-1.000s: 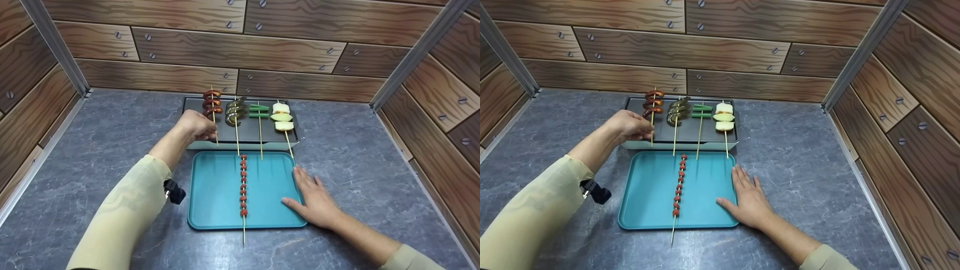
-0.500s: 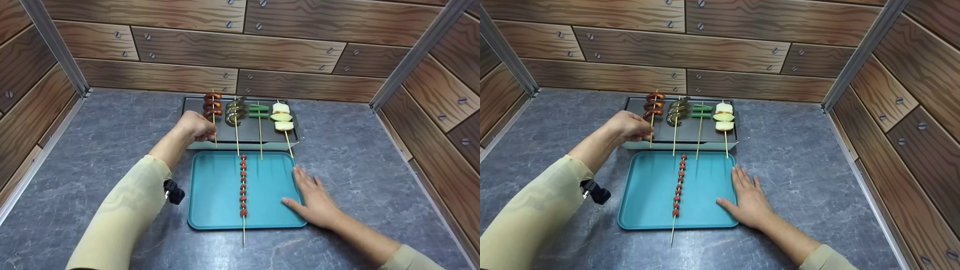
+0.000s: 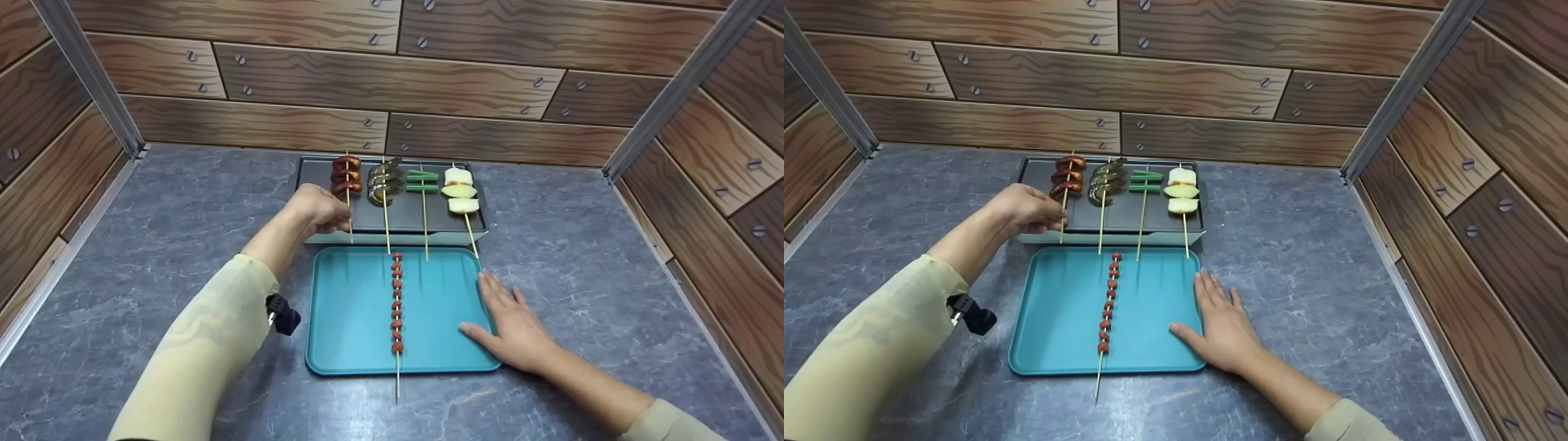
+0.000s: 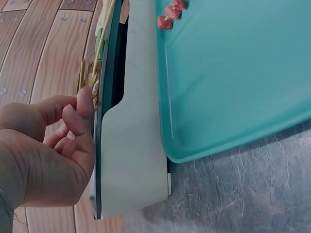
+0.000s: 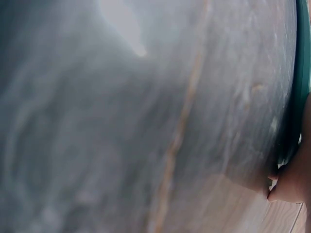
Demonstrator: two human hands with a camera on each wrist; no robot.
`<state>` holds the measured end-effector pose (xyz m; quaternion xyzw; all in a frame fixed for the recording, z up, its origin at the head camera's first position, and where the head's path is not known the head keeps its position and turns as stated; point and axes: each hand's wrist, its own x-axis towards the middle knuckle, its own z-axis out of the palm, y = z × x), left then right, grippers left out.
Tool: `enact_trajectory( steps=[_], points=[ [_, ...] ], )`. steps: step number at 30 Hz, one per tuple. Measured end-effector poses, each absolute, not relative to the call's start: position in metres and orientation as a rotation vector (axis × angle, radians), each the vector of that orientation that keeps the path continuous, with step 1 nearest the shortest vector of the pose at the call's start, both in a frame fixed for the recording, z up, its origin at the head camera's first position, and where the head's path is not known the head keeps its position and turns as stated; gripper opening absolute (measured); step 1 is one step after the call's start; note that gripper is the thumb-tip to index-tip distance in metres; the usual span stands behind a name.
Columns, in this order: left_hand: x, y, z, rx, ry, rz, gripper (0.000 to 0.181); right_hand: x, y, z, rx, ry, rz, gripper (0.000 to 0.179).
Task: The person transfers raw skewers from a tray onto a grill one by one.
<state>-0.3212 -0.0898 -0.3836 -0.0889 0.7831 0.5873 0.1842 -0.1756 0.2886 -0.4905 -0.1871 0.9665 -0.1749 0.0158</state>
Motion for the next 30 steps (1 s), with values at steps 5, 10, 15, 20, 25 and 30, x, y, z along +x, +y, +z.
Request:
enact_trajectory(
  steps=[5, 10, 15, 20, 25, 30],
  points=[
    [-0.3213, -0.0895, -0.3853, -0.246, 2.183, 1.684, 0.011, -0.1758, 0.2885, -0.4908, -0.592, 3.012, -0.549, 0.099],
    [-0.3218, -0.0897, -0.3864, -0.245, 2.153, 1.699, 0.01, -0.1761, 0.2886, -0.4912, -0.592, 3.015, -0.544, 0.099],
    [-0.3223, -0.09, -0.3866, -0.25, 2.136, 1.703, 0.008, -0.1759, 0.2883, -0.4911, -0.59, 3.011, -0.548, 0.099],
    [-0.3229, -0.0901, -0.387, -0.256, 2.128, 1.689, 0.009, -0.1755, 0.2887, -0.4913, -0.585, 2.995, -0.561, 0.099],
    [-0.3233, -0.0895, -0.3871, -0.276, 2.118, 1.693, 0.008, -0.1753, 0.2891, -0.4915, -0.584, 2.996, -0.565, 0.099],
    [-0.322, -0.0884, -0.3849, -0.309, 2.094, 1.717, 0.004, -0.1753, 0.289, -0.4911, -0.584, 2.999, -0.562, 0.099]
  ],
)
